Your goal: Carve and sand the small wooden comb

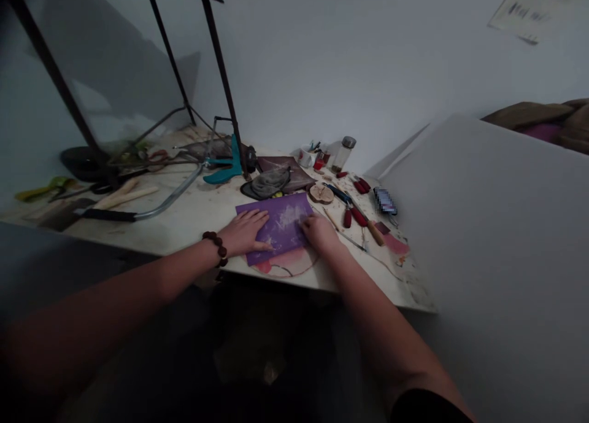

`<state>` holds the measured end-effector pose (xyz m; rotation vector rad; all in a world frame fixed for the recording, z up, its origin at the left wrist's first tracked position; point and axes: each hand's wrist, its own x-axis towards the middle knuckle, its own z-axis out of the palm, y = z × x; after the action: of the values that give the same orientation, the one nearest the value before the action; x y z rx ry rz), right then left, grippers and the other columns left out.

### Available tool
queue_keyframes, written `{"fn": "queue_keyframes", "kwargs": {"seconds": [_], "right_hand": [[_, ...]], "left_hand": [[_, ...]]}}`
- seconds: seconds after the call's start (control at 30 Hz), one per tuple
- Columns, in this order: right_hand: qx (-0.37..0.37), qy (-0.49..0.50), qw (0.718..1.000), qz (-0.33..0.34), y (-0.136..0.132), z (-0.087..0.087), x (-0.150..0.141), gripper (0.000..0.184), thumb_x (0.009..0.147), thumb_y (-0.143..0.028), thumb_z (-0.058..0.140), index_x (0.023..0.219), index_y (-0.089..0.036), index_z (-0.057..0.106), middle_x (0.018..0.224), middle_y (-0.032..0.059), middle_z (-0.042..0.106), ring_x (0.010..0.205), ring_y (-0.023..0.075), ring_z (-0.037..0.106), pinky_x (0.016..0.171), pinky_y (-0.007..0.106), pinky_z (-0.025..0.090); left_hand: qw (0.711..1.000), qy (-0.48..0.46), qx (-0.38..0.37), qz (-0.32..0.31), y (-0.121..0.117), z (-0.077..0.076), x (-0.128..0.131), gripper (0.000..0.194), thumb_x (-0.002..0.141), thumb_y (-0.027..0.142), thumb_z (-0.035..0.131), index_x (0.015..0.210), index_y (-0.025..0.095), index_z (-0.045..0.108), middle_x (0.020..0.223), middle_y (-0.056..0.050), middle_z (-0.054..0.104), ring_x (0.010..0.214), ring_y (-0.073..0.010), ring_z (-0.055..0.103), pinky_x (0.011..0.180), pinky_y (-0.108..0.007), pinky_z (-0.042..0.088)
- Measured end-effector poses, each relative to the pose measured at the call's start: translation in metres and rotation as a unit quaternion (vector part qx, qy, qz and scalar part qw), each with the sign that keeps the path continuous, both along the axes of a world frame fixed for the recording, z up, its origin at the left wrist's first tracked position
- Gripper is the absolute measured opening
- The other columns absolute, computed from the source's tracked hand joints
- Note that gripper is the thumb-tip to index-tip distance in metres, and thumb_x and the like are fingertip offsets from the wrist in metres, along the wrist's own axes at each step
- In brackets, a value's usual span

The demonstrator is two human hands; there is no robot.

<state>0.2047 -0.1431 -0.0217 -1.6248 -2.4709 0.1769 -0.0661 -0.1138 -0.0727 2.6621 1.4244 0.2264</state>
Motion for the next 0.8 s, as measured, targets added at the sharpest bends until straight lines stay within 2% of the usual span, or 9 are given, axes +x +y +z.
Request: {"fn": "queue_keyframes", "kwargs": {"seconds": [0.13, 0.23, 0.37, 0.53, 0.8], "right_hand": [[-0.005, 0.002, 1.0, 0.029, -0.005, -0.006, -0.005, 0.031, 0.116, -0.035, 0.061, 0.109, -0.019, 0.087, 0.118, 0.0104, 0.08, 0.108, 0.0193, 0.07, 0.1, 0.025, 0.046], [0.002, -0.001, 1.0, 0.005, 0.0, -0.006, 0.001, 0.032, 0.116, -0.036, 0.06, 0.114, -0.018, 0.086, 0.119, 0.0122, 0.08, 0.109, 0.0204, 0.07, 0.1, 0.027, 0.047], [0.007, -0.012, 0.999, -0.032, 0.012, -0.001, 0.014, 0.029, 0.113, -0.033, 0.063, 0.108, -0.015, 0.085, 0.116, 0.0143, 0.08, 0.106, 0.0216, 0.07, 0.095, 0.028, 0.046], [-0.003, -0.008, 0.998, -0.063, 0.021, -0.002, 0.011, 0.03, 0.111, -0.037, 0.063, 0.107, -0.016, 0.084, 0.11, 0.0139, 0.083, 0.098, 0.0217, 0.071, 0.085, 0.028, 0.045], [-0.035, 0.019, 0.994, -0.1, 0.037, 0.0, 0.013, 0.037, 0.112, -0.041, 0.056, 0.105, -0.019, 0.086, 0.1, 0.0086, 0.085, 0.082, 0.0188, 0.071, 0.068, 0.028, 0.04]], "left_hand": [[1.0, -0.004, 0.004, 0.002, -0.001, 0.001, 0.001, 0.112, 0.092, 0.093, 0.056, 0.178, 0.022, 0.04, 0.183, -0.016, 0.04, 0.17, -0.0409, 0.032, 0.138, -0.055, 0.021], [1.0, -0.001, 0.0, 0.002, -0.002, 0.004, 0.002, 0.115, 0.091, 0.094, 0.057, 0.178, 0.021, 0.04, 0.183, -0.017, 0.04, 0.17, -0.0421, 0.032, 0.137, -0.055, 0.023], [1.0, -0.001, -0.008, 0.01, -0.004, 0.009, 0.003, 0.114, 0.091, 0.092, 0.059, 0.178, 0.02, 0.041, 0.184, -0.017, 0.039, 0.17, -0.0431, 0.032, 0.137, -0.055, 0.022], [1.0, 0.0, -0.014, 0.009, -0.006, 0.015, 0.004, 0.114, 0.091, 0.092, 0.059, 0.178, 0.02, 0.041, 0.184, -0.018, 0.039, 0.17, -0.0429, 0.032, 0.136, -0.055, 0.023], [1.0, -0.002, -0.01, 0.006, -0.005, 0.012, 0.003, 0.118, 0.089, 0.095, 0.059, 0.178, 0.02, 0.04, 0.183, -0.018, 0.04, 0.169, -0.043, 0.033, 0.136, -0.055, 0.023]]}}
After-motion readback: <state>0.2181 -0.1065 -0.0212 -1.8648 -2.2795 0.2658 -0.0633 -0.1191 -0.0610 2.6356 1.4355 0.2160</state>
